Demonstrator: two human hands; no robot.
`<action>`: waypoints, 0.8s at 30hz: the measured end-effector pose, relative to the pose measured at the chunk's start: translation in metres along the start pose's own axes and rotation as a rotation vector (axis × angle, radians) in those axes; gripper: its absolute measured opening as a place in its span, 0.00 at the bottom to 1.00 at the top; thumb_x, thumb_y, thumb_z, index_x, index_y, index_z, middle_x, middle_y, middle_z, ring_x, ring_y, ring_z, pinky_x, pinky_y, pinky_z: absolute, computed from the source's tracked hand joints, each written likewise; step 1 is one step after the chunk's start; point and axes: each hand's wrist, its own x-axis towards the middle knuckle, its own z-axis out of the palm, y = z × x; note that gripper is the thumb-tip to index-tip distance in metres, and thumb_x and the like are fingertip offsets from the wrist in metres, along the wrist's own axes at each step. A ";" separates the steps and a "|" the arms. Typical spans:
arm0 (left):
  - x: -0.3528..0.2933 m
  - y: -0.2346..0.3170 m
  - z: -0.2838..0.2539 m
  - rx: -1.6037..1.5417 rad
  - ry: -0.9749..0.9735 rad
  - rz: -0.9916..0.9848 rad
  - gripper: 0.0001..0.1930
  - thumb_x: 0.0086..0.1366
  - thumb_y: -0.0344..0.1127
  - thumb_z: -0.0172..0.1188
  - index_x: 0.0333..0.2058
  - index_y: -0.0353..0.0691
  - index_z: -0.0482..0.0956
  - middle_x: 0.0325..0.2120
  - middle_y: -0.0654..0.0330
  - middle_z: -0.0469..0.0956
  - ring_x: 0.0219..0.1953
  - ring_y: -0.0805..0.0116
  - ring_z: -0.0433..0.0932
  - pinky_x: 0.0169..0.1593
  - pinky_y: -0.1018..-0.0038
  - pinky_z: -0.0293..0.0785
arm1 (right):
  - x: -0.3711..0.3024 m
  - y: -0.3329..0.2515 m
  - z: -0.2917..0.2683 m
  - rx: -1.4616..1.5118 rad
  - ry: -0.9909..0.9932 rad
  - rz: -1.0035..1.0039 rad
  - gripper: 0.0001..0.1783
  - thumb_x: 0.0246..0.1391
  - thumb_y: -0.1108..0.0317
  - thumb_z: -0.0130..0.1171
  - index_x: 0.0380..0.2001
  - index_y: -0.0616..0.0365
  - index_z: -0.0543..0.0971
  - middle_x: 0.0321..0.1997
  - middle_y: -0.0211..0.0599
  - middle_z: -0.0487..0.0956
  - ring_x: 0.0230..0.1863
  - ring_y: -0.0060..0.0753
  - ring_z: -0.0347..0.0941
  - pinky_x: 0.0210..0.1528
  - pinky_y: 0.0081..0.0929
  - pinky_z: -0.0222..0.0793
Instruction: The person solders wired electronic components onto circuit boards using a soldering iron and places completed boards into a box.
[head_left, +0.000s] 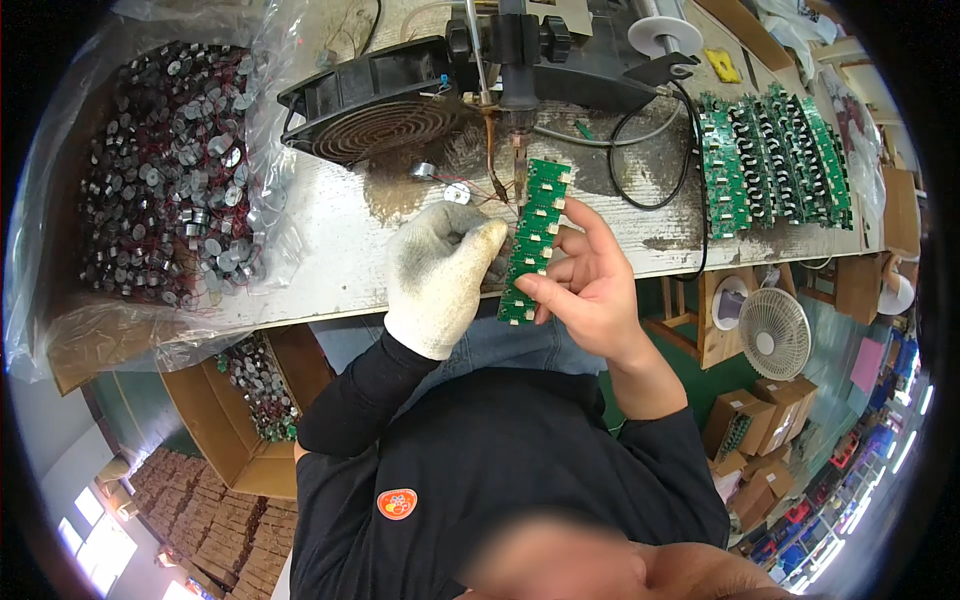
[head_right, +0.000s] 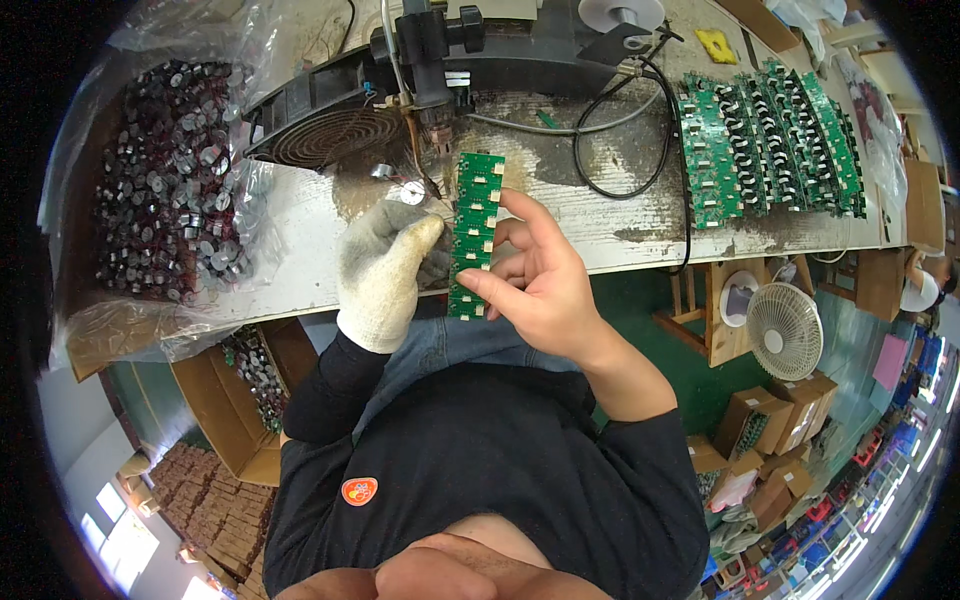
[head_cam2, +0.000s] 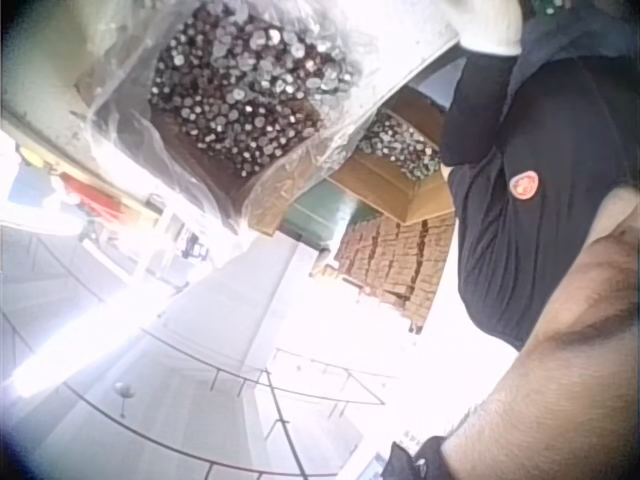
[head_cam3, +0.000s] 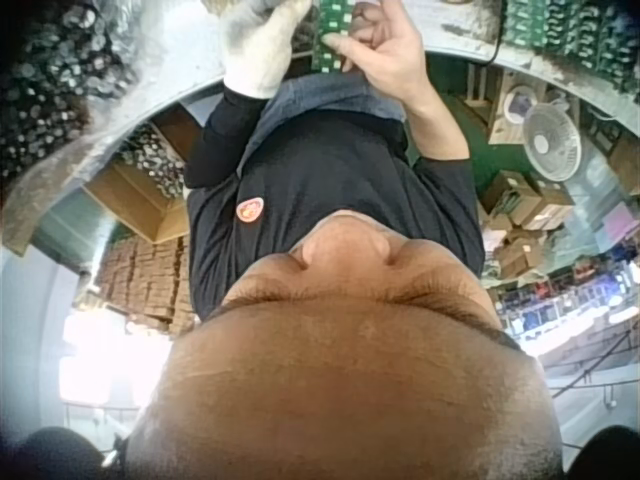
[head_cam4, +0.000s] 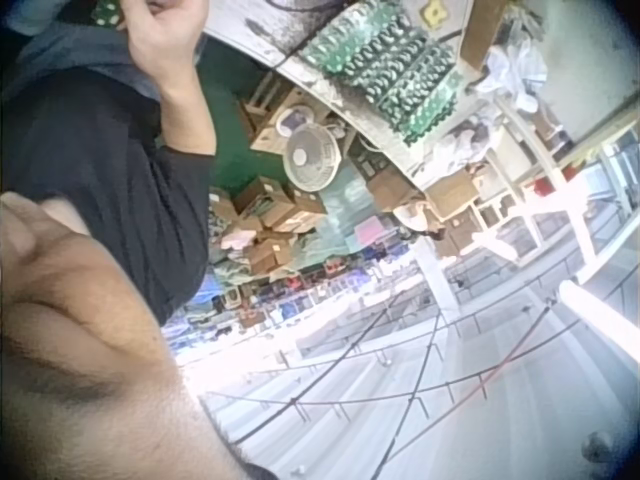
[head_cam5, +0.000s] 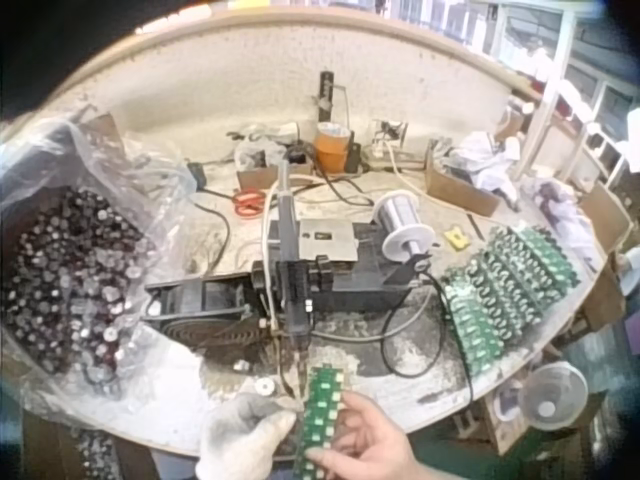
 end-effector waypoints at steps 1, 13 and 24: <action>-0.001 0.003 0.001 -0.016 -0.002 0.006 0.06 0.62 0.29 0.59 0.32 0.30 0.77 0.25 0.61 0.78 0.27 0.77 0.75 0.30 0.79 0.71 | 0.000 0.000 0.000 0.002 0.005 0.004 0.41 0.51 0.83 0.59 0.65 0.61 0.51 0.46 0.47 0.74 0.28 0.23 0.76 0.22 0.16 0.71; -0.001 -0.007 0.000 0.004 0.023 -0.023 0.07 0.62 0.30 0.59 0.31 0.31 0.76 0.24 0.60 0.78 0.26 0.77 0.75 0.29 0.79 0.71 | -0.001 0.003 -0.001 -0.014 0.000 0.013 0.41 0.51 0.83 0.60 0.64 0.62 0.52 0.45 0.46 0.74 0.28 0.23 0.76 0.22 0.15 0.70; 0.001 -0.003 0.003 -0.020 0.016 0.024 0.08 0.62 0.31 0.59 0.30 0.31 0.77 0.23 0.60 0.78 0.25 0.78 0.74 0.28 0.78 0.70 | 0.000 -0.001 -0.002 -0.015 -0.001 0.009 0.41 0.51 0.83 0.60 0.64 0.62 0.51 0.46 0.47 0.74 0.28 0.23 0.76 0.22 0.16 0.71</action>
